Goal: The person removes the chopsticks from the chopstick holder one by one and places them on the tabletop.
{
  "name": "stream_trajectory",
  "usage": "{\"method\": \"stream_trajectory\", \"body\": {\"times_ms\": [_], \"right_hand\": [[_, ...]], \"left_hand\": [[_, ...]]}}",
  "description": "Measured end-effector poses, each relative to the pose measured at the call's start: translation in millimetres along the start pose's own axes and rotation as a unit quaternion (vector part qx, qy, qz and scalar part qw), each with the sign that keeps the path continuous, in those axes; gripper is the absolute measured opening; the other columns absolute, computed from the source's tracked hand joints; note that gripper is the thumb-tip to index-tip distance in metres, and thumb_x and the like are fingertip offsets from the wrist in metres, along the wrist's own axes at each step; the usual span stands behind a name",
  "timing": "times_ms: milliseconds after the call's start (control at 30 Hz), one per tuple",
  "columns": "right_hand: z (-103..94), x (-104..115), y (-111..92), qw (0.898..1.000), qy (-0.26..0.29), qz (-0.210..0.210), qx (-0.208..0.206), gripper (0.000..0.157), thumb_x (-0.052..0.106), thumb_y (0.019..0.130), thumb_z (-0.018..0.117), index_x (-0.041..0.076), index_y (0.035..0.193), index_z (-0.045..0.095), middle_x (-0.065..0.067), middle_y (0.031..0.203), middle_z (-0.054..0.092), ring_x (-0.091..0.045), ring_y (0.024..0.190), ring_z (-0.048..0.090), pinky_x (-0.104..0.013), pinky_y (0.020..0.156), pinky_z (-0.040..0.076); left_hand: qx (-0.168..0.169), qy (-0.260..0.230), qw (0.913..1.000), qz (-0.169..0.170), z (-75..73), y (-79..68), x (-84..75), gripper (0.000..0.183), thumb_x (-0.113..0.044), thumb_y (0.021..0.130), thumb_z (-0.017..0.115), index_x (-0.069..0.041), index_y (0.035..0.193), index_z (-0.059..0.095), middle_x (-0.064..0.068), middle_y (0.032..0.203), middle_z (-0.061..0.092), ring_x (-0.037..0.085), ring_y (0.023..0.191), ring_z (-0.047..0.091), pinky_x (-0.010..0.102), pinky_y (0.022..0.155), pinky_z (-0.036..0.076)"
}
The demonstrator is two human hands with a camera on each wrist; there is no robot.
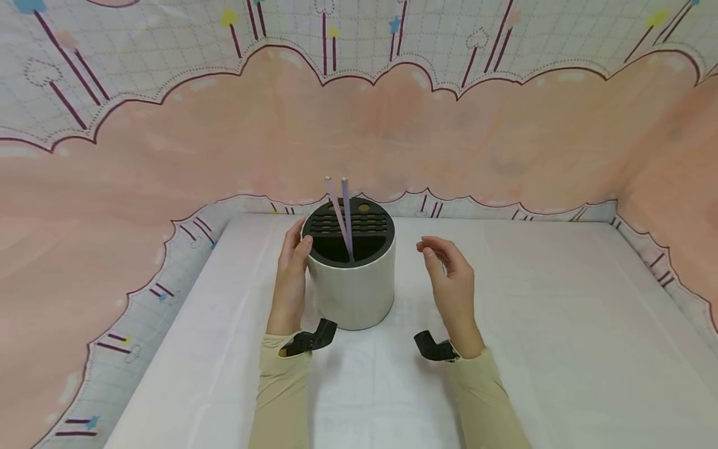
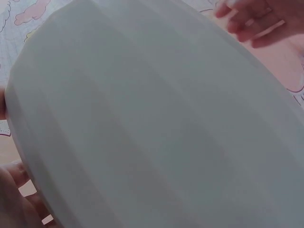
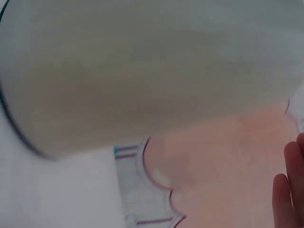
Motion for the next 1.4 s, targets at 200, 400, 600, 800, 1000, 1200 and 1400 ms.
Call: {"method": "stream_trajectory", "body": {"times_ms": [200,400,600,800,1000,1200,1400], "right_hand": [[23.3,10,-2,0.998,0.024,-0.059,0.014,0.023,0.003,0.088,0.053,0.004,0.111,0.058,-0.005,0.108,0.059,-0.017,0.106,0.051,-0.031,0.096,0.036],[43.3,15,2,0.991,-0.025,-0.128,0.028,0.033,0.011,0.087,0.057,0.010,0.120,0.054,0.000,0.116,0.056,-0.015,0.110,0.048,-0.033,0.095,0.036],[65.8,30,9,0.978,-0.110,-0.143,0.106,0.055,0.027,0.086,0.059,0.008,0.134,0.039,0.000,0.123,0.053,-0.015,0.117,0.044,-0.034,0.105,0.020],[79.9,41,7,0.955,-0.210,-0.149,0.147,0.062,0.041,0.085,0.056,0.012,0.136,0.035,-0.002,0.116,0.058,-0.018,0.111,0.047,-0.044,0.106,0.008],[80.9,45,2,0.957,-0.198,-0.170,0.126,0.044,0.035,0.085,0.059,0.011,0.122,0.054,-0.002,0.109,0.061,-0.017,0.110,0.047,-0.047,0.105,0.006],[77.8,46,-2,0.959,-0.167,-0.206,0.099,0.019,0.028,0.084,0.061,0.013,0.094,0.068,0.002,0.091,0.065,-0.014,0.096,0.053,-0.050,0.104,0.011],[69.8,42,-3,0.968,-0.117,-0.200,0.092,0.016,0.023,0.086,0.060,0.011,0.092,0.069,0.003,0.089,0.066,-0.011,0.090,0.058,-0.044,0.105,0.015]], "left_hand": [[0.002,0.009,0.9999,0.005,3.1,-5.2,-6.8,0.049,-0.040,0.091,0.043,-0.025,0.136,0.034,-0.010,0.139,0.031,0.012,0.131,0.017,0.052,0.104,0.009],[0.001,0.011,0.9999,0.010,6.0,-11.9,-16.5,0.051,-0.040,0.091,0.043,-0.022,0.137,0.033,-0.007,0.141,0.030,0.014,0.132,0.016,0.052,0.104,0.009],[0.002,0.011,0.9998,0.014,7.0,-12.7,-17.9,0.051,-0.039,0.091,0.043,-0.020,0.137,0.033,-0.006,0.141,0.030,0.015,0.132,0.015,0.052,0.104,0.009],[0.002,0.008,0.9998,0.017,5.1,-10.1,-14.0,0.052,-0.038,0.091,0.042,-0.018,0.138,0.031,-0.005,0.142,0.027,0.016,0.133,0.013,0.053,0.104,0.008],[0.000,-0.004,0.9999,0.015,0.4,-1.4,-0.7,0.049,-0.039,0.091,0.045,-0.023,0.136,0.035,-0.007,0.141,0.028,0.013,0.131,0.016,0.051,0.104,0.009],[-0.006,-0.009,0.9997,0.022,1.4,-0.2,-0.1,0.047,-0.041,0.089,0.047,-0.028,0.133,0.040,-0.009,0.135,0.037,0.009,0.127,0.023,0.046,0.104,0.011],[-0.007,-0.009,0.9997,0.023,1.9,-1.1,0.1,0.048,-0.040,0.088,0.047,-0.026,0.134,0.039,-0.008,0.135,0.037,0.009,0.128,0.023,0.047,0.104,0.012]]}}
Point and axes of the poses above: each hand's wrist, its own y-axis towards the middle knuckle, its own z-axis out of the palm, x = y × z, the point moved 4 cm from there along y, towards the middle knuckle
